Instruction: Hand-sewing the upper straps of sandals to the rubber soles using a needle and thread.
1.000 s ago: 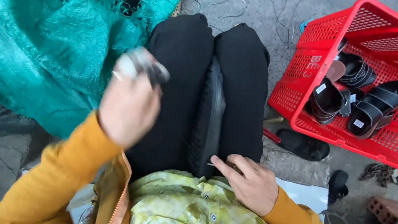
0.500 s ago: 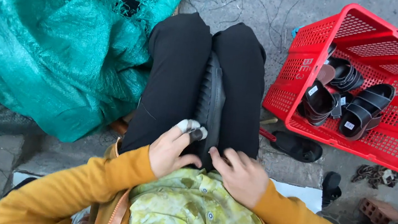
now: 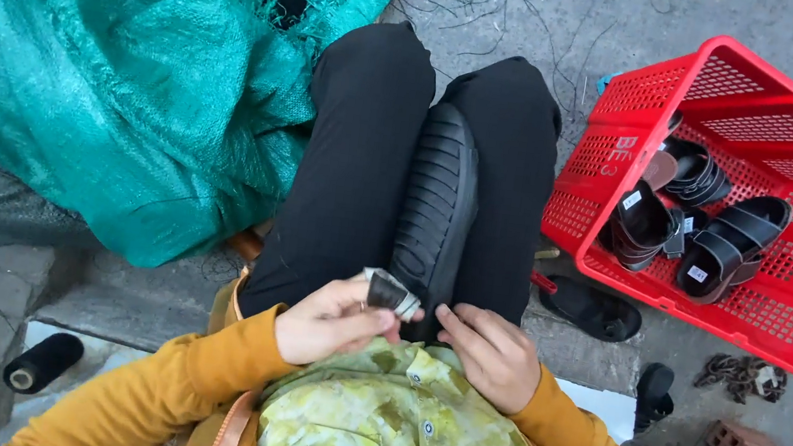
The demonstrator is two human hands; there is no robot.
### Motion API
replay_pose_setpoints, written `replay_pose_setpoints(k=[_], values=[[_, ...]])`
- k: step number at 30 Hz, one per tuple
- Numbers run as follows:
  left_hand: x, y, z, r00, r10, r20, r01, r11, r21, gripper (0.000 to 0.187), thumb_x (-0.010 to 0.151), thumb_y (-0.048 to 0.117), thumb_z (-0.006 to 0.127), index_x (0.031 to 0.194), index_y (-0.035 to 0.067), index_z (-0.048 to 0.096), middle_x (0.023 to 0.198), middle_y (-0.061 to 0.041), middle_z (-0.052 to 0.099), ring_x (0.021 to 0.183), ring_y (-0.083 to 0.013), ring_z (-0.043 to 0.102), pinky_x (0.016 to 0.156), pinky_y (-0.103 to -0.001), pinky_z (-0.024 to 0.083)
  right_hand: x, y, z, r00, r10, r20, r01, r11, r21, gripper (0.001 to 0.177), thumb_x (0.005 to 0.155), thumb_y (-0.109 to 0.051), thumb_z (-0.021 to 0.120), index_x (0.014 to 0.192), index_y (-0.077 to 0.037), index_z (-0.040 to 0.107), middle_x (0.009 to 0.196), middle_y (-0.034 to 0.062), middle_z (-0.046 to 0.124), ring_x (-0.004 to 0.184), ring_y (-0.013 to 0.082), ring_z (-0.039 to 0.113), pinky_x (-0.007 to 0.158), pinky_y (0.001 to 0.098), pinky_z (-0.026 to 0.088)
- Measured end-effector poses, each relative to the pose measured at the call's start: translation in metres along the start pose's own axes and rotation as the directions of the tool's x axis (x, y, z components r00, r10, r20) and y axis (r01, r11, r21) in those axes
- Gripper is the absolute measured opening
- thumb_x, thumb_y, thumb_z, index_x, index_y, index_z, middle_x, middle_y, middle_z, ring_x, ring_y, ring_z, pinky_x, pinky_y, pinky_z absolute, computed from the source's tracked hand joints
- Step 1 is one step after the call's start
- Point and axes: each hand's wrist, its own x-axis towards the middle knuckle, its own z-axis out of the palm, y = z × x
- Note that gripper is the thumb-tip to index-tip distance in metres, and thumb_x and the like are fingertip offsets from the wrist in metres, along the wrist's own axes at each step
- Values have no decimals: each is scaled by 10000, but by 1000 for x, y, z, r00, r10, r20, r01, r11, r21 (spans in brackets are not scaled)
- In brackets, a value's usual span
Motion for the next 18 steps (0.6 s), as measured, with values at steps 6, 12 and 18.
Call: replay_pose_setpoints(k=[6,12,18], values=[[21,-18,5,886,316,-338,-24,761,649,345,691,24,662,1010,76,544,638,9,605,439,-63,486,413,-215,423,3,-4,-5,986,146,-76,-133,979,157,350,716,-4,751,1055,-40,668,1001,79,635,638,174,563,591,278,485],[21,7,35,779,627,2,-196,240,951,359,719,220,762,980,38,597,963,-121,580,782,-283,593,680,-338,509,-13,19,-54,851,-54,522,201,952,-229,120,761,-147,529,666,-163,599,1434,-55,428,869,187,478,443,251,466],[18,3,36,752,530,391,-307,-242,920,179,797,140,577,948,82,654,826,-64,504,707,-241,512,586,-330,433,-20,10,-38,936,165,312,-207,973,105,367,736,-132,618,1088,-231,642,1159,1,532,609,103,614,405,259,454]])
